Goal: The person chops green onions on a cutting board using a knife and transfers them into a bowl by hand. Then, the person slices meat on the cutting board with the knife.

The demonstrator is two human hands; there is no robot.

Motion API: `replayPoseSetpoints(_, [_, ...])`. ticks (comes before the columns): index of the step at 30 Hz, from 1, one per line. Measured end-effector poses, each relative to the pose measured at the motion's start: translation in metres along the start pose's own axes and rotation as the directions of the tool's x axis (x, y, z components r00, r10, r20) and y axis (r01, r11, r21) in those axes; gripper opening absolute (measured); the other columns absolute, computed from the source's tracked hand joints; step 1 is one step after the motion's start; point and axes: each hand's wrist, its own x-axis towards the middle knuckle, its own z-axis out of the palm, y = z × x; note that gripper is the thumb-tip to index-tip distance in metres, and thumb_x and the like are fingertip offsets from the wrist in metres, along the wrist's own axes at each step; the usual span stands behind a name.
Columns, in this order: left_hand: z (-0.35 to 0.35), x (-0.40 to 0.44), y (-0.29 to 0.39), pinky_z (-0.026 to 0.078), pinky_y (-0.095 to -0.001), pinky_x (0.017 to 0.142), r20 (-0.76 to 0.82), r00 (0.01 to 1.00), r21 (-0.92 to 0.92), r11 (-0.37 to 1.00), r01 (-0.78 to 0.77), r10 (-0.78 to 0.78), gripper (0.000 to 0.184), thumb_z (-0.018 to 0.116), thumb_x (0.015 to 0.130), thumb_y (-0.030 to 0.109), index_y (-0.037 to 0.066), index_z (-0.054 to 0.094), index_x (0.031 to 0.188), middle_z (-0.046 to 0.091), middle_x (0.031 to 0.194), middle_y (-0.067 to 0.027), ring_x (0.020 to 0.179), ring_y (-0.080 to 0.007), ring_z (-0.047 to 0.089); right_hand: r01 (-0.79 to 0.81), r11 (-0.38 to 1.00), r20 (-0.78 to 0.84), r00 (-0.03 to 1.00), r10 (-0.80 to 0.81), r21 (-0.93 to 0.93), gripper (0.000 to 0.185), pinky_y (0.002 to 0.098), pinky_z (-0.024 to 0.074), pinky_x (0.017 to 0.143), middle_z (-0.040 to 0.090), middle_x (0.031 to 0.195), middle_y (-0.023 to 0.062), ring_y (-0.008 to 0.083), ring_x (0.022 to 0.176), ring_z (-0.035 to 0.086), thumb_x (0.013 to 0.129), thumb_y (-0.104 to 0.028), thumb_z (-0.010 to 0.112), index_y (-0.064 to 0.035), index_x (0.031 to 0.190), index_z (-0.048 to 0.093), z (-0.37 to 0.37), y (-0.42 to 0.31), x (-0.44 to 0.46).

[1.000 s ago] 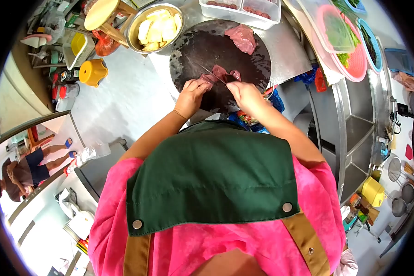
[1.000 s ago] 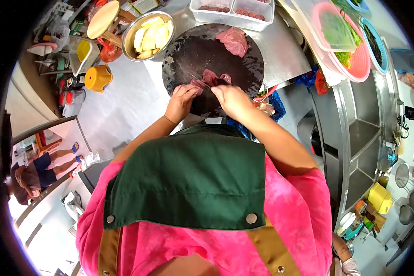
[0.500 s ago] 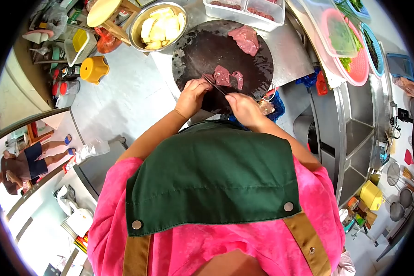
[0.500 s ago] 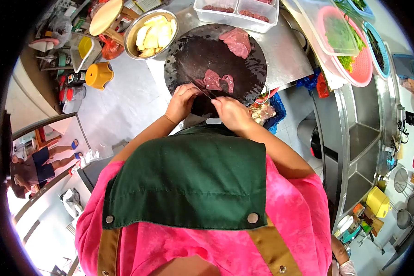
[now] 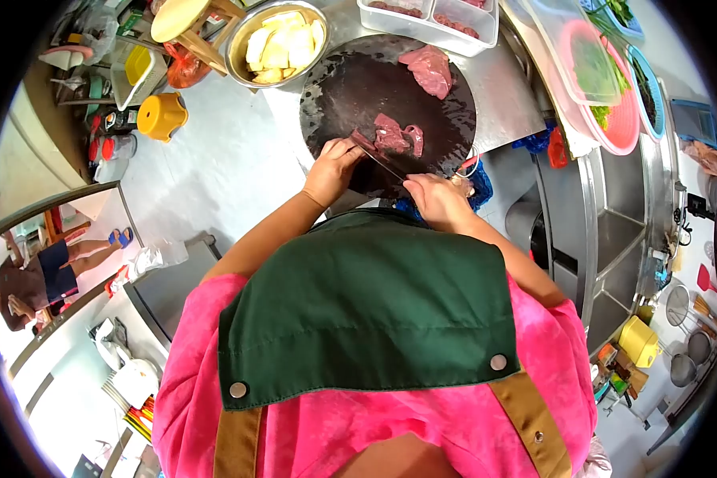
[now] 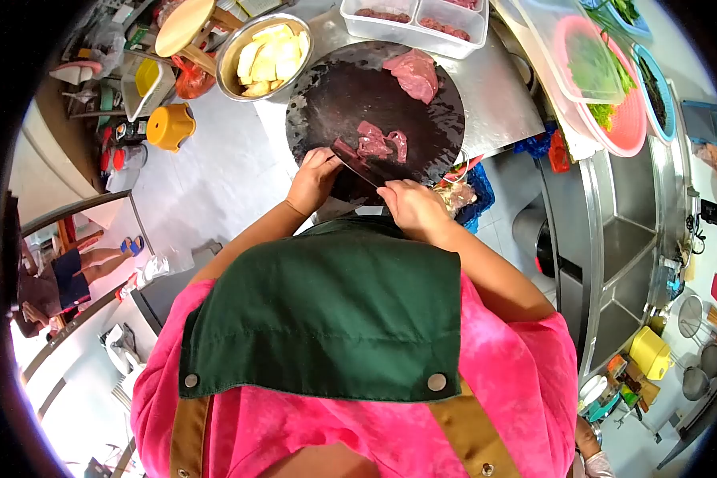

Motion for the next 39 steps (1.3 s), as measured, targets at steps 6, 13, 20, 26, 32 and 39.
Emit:
replayPoseSetpoints(6, [0.013, -0.002, -0.012, 0.042, -0.0353, 0.085, -0.033, 0.999, -0.035, 0.999, -0.007, 0.006, 0.028, 0.060, 0.073, -0.002, 0.007, 0.062, 0.099, 0.057, 0.101, -0.0079, 0.095, -0.0291, 0.051, -0.039, 0.999, 0.085, 0.996, 0.037, 0.016, 0.041, 0.0462, 0.0462, 0.073, 0.062, 0.084, 0.0217, 0.0384, 0.083, 0.059, 0.093, -0.033, 0.036, -0.0011, 0.086, 0.061, 0.037, -0.001, 0.078])
replayPoseSetpoints(13, [-0.001, -0.003, -0.002, 0.043, -0.0343, 0.082, -0.035, 0.998, 0.015, 0.998, -0.059, 0.059, 0.028, 0.060, 0.073, -0.002, 0.007, 0.062, 0.099, 0.057, 0.099, -0.0068, 0.091, -0.0274, 0.052, -0.242, 0.943, -0.035, 0.966, 0.256, 0.229, 0.040, 0.0440, 0.0461, 0.072, 0.060, 0.083, 0.0244, 0.0416, 0.083, 0.057, 0.093, -0.031, 0.041, 0.0025, 0.085, 0.061, -0.027, -0.002, 0.062])
replayPoseSetpoints(20, [0.000, -0.002, -0.004, 0.043, -0.0343, 0.082, -0.019, 0.998, 0.005, 0.999, -0.053, 0.053, 0.026, 0.060, 0.073, -0.001, 0.006, 0.061, 0.098, 0.057, 0.097, -0.0077, 0.091, -0.0272, 0.051, -0.054, 0.998, 0.021, 0.998, 0.053, 0.041, 0.029, 0.0448, 0.0471, 0.072, 0.062, 0.088, 0.0196, 0.0386, 0.082, 0.058, 0.091, -0.027, 0.046, -0.0029, 0.091, 0.062, -0.001, -0.005, -0.007])
replayPoseSetpoints(26, [0.006, 0.000, -0.007, 0.043, -0.0335, 0.083, -0.013, 0.998, 0.033, 0.998, -0.058, 0.058, 0.026, 0.058, 0.073, -0.002, 0.004, 0.061, 0.098, 0.058, 0.097, -0.0083, 0.090, -0.0278, 0.051, -0.038, 0.999, 0.033, 0.999, 0.039, -0.019, 0.032, 0.0452, 0.0469, 0.071, 0.062, 0.085, 0.0191, 0.0380, 0.081, 0.059, 0.093, -0.028, 0.040, -0.0028, 0.087, 0.059, 0.022, -0.015, 0.033])
replayPoseSetpoints(32, [0.007, -0.004, -0.011, 0.043, -0.0334, 0.080, -0.033, 0.998, 0.011, 0.999, -0.047, 0.047, 0.025, 0.062, 0.073, 0.000, 0.006, 0.061, 0.098, 0.060, 0.099, -0.0062, 0.088, -0.0254, 0.055, -0.216, 0.943, 0.026, 0.976, 0.216, 0.253, 0.049, 0.0444, 0.0451, 0.073, 0.061, 0.080, 0.0226, 0.0393, 0.082, 0.059, 0.094, -0.034, 0.030, 0.0028, 0.081, 0.060, 0.013, 0.003, 0.095])
replayPoseSetpoints(39, [0.002, -0.005, -0.010, 0.045, -0.0338, 0.080, -0.061, 0.998, -0.014, 0.999, -0.030, 0.029, 0.027, 0.063, 0.071, -0.001, 0.007, 0.061, 0.097, 0.059, 0.099, -0.0062, 0.089, -0.0267, 0.054, -0.240, 0.939, 0.030, 0.970, 0.240, 0.246, 0.036, 0.0441, 0.0449, 0.070, 0.059, 0.080, 0.0244, 0.0424, 0.079, 0.057, 0.093, -0.031, 0.043, 0.0006, 0.087, 0.060, -0.021, -0.014, 0.024])
